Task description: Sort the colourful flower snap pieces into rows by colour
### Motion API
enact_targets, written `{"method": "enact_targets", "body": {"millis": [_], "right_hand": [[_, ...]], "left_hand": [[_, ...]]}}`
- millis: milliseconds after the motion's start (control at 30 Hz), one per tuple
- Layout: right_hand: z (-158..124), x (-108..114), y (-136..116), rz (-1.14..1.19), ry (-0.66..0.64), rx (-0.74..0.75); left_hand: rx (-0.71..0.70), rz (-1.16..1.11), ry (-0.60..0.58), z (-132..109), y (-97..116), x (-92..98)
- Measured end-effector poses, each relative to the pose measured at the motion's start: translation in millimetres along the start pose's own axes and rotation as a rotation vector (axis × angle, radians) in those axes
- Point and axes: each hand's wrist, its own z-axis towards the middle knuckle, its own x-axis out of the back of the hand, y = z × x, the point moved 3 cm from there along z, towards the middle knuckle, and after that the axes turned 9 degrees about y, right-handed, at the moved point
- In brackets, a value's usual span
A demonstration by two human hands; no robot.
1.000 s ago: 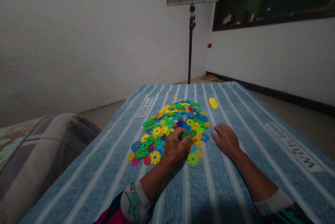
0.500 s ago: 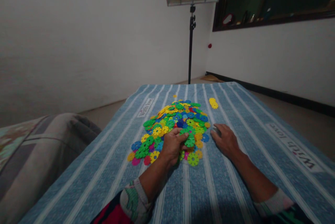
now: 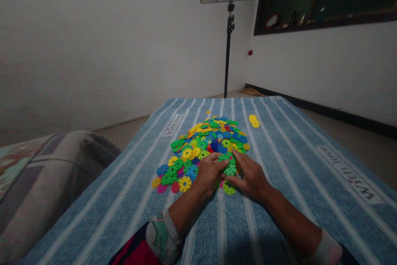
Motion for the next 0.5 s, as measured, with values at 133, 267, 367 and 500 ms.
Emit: {"method": "enact_targets", "body": {"millis": [133,267,367,500], "right_hand": [[0.3,-0.1,-1.2,-0.023,0.023,0.012],[0.7,1.2,-1.4,-0.029,0.03,0.005],[0.5,1.2,-1.1,-0.041,0.03,-0.016],[0.1,-0.1,-0.3,-0.052,0.008,-0.036]], "left_hand": [[0.001,0.012,-0.01,0.7,-2.5,0.0],[0.005,-0.009,-0.041,0.7,-2.6,-1.4],[0.01,-0.037,-0.048,1.4,-3.2,-2.2],[0.02,-0.053,-0.046,0.9,-3.4,-3.2]]}}
